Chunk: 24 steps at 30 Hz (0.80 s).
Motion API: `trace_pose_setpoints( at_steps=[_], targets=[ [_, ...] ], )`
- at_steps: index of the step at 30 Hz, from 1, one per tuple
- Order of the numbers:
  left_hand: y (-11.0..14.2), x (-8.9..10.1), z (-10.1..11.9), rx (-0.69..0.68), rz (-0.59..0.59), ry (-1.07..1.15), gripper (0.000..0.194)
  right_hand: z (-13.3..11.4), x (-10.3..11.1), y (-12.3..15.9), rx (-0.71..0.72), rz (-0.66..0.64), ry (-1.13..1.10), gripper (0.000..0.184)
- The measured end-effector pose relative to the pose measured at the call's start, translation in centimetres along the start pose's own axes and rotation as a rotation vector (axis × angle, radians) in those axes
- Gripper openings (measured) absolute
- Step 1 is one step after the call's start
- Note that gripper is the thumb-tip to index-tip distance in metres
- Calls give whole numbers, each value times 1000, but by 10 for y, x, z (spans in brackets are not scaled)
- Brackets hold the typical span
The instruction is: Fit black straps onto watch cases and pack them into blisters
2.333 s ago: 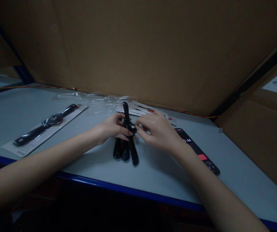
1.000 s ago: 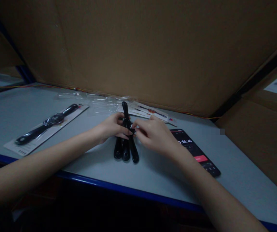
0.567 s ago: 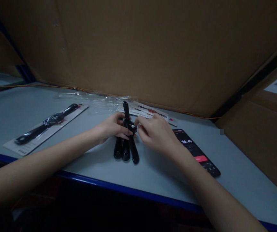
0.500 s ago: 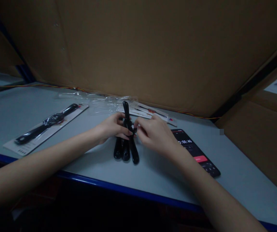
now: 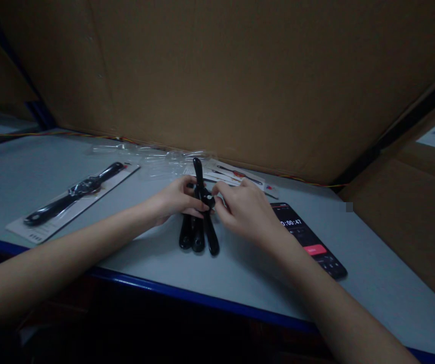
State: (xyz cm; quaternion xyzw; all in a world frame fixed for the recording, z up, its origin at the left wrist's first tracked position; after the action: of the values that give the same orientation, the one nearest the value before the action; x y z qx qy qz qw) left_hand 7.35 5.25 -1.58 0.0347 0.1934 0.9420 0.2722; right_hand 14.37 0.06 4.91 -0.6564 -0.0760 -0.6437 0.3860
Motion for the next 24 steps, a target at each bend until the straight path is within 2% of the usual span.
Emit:
trace_pose_setpoints(
  at_steps=[5, 10, 19, 24],
  targets=[
    [0, 1, 0, 5, 13, 8, 46, -2, -8, 2, -12, -18, -117, 13],
    [1, 1, -1, 16, 15, 12, 47, -5, -8, 1, 36, 1, -164, 20],
    [-1, -1, -2, 12, -20, 22, 44, -7, -2, -3, 63, -13, 28, 20],
    [-1, -5, -3, 2, -45, 14, 42, -6, -3, -3, 10, -15, 148, 24]
  ],
)
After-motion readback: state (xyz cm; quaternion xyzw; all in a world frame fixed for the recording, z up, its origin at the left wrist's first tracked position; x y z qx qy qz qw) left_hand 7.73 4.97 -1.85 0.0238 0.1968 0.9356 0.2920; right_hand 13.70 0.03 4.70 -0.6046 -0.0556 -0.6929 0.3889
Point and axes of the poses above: each hand's wrist, its own y-axis away from the middle knuckle, its own x-axis out of the back of the hand, z = x × y, the point moved 10 cm from there along -y, towards the middle knuckle, and after that the axes turned 14 degrees about x, right-handed, at the moved point
